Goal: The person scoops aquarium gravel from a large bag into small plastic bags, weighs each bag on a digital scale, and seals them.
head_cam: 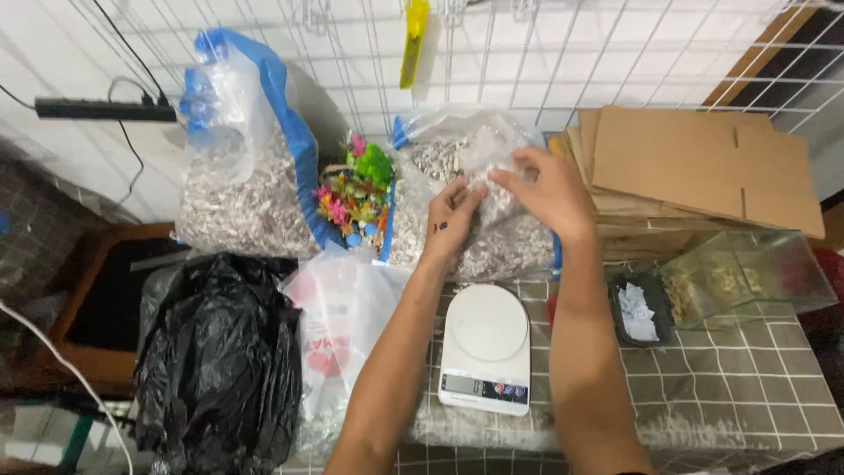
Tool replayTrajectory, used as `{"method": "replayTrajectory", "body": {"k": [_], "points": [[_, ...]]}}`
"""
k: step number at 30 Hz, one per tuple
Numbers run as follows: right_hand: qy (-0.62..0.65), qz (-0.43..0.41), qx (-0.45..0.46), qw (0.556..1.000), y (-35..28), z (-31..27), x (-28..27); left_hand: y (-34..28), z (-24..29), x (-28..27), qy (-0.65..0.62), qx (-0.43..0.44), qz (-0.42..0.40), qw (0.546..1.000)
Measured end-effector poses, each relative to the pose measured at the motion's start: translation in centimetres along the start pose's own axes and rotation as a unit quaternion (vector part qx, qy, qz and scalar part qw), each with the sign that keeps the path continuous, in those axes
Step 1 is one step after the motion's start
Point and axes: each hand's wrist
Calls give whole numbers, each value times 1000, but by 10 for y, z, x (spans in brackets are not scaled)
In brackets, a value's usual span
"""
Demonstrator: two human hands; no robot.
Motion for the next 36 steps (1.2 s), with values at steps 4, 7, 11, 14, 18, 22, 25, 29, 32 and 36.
{"method": "replayTrajectory", "body": {"k": [4, 7, 11, 14, 18, 22, 25, 29, 32, 36], "points": [[-30, -17, 37, 999, 7, -1, 13, -4, 5, 4, -92, -3, 41, 995], [-4, 23, 24, 999, 16, 4, 34, 2, -3, 0, -114, -8, 15, 993], [7, 89, -7, 996, 26, 11, 48, 1, 6, 1, -109, -20, 17, 994], [22, 105, -20, 994, 24, 12, 51, 1, -2, -4, -97, -27, 15, 995], [45, 85, -7, 995, 20, 1, 43, 3, -15, -4, -136, 6, 29, 990], [21, 41, 12, 999, 17, -1, 43, 6, -23, 2, -125, 17, 32, 992], [48, 47, 4, 998, 17, -1, 46, -1, -3, 5, -98, 5, 39, 994], [27, 98, 11, 995, 24, 2, 58, 1, -4, 0, -77, -10, 31, 997], [29, 99, 10, 995, 24, 2, 62, 9, -33, -2, -50, -9, 19, 998], [17, 62, 20, 998, 15, -13, 54, -1, 6, -3, -33, 5, 6, 999]]}}
Point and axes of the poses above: each hand's wrist, its own y-axis towards the middle knuckle, its own x-axis out of the palm, z = x × y, and after that the axes turned 14 degrees about x, right-handed
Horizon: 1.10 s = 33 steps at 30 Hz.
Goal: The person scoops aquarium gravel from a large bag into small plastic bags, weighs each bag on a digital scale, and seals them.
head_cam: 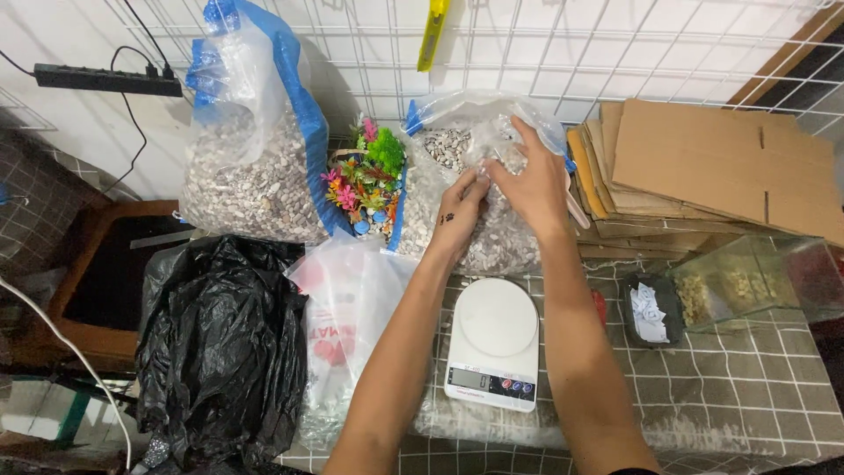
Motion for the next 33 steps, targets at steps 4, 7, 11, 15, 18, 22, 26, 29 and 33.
{"method": "replayTrajectory", "body": {"k": [4, 7, 11, 15, 18, 22, 26, 29, 33], "points": [[-29, -42, 26, 998, 4, 10, -3, -9, 18, 7, 1, 5, -1, 1000], [3, 7, 10, 1000, 5, 11, 7, -3, -3, 2, 0, -4, -15, 1000], [11, 60, -5, 998, 1, 5, 14, 10, -33, -7, -38, -3, 11, 999], [-21, 31, -8, 999, -13, -7, 3, 12, -42, -11, -65, 9, 9, 998], [2, 5, -9, 1000, -8, -5, -5, 1, -21, 0, -65, 27, 2, 998], [-10, -22, -3, 1000, -1, 5, 1, 8, -37, -3, -58, 29, 2, 998], [38, 42, 0, 998, -2, 5, 13, -2, 3, 8, -67, 11, 7, 998], [36, 71, 4, 997, -5, 1, 17, -6, 21, 12, -63, -13, 11, 998], [12, 57, -16, 998, -12, -4, 12, -2, 14, 5, -11, 2, -3, 1000]]}}
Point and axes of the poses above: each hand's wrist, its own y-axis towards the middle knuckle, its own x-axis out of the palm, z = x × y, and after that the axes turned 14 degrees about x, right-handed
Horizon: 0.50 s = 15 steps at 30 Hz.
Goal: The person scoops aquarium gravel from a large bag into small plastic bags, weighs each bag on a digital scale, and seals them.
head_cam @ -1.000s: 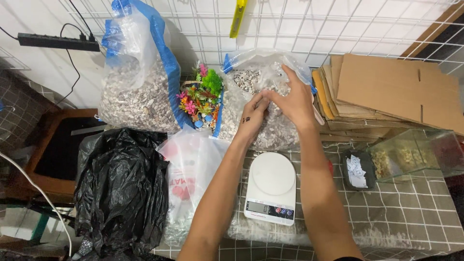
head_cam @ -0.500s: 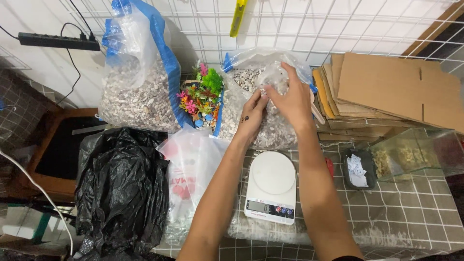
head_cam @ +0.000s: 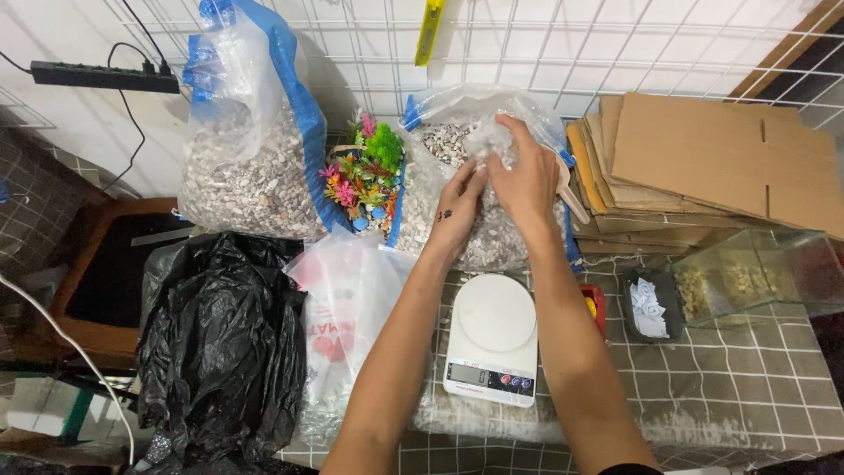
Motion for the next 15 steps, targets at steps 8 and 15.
{"method": "replayTrajectory", "body": {"k": [8, 15], "points": [[-6, 13, 8, 1000, 0, -1, 2, -1, -8, -1, 35, 21, 4, 999], [12, -91, 8, 996, 3, 2, -18, -9, 10, 5, 89, 21, -28, 995]]}}
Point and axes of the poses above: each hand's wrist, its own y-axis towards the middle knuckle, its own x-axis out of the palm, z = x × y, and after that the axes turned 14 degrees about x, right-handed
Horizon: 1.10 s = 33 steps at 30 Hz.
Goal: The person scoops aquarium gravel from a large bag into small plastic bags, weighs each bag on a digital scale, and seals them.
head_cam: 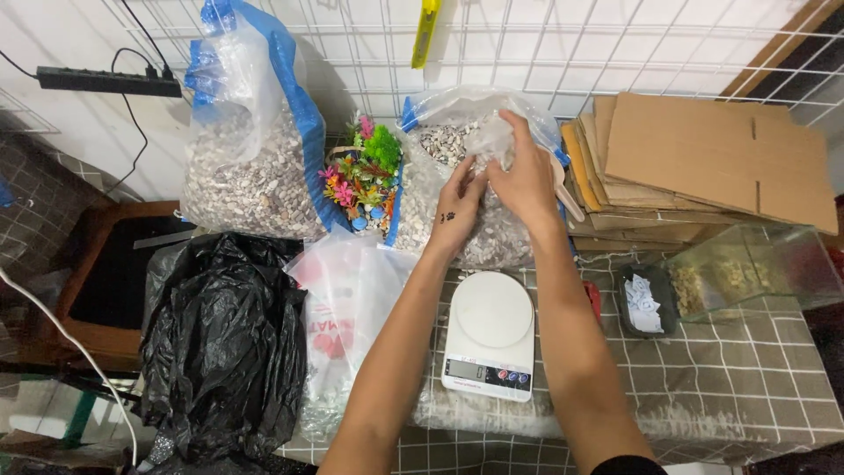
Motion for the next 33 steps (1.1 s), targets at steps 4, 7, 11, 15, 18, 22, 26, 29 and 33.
{"method": "replayTrajectory", "body": {"k": [4, 7, 11, 15, 18, 22, 26, 29, 33], "points": [[54, -22, -40, 997, -30, -34, -27, -8, 24, 5, 27, 6, -19, 999], [51, -28, -57, 997, -20, -13, -21, 3, -3, 4, -6, -5, 14, 1000], [160, -9, -83, 984, -32, 4, -17, 31, -44, -7, 7, 51, -5, 999], [214, 8, -98, 972, -51, 11, -24, 4, 0, -7, -3, 147, -46, 988], [344, -56, -166, 922, -79, 23, -35, -46, 80, -3, 54, 195, -68, 977], [383, -87, -128, 911, -109, 53, -36, -91, 87, -19, 103, 220, -91, 966], [395, -125, -69, 908, -130, 88, -16, -130, 75, -33, 152, 203, -104, 962], [384, -154, -57, 908, -144, 94, -16, -148, 74, -41, 157, 181, -119, 964], [356, -188, -62, 913, -154, 91, -20, -158, 70, -49, 176, 185, -147, 956]]}}
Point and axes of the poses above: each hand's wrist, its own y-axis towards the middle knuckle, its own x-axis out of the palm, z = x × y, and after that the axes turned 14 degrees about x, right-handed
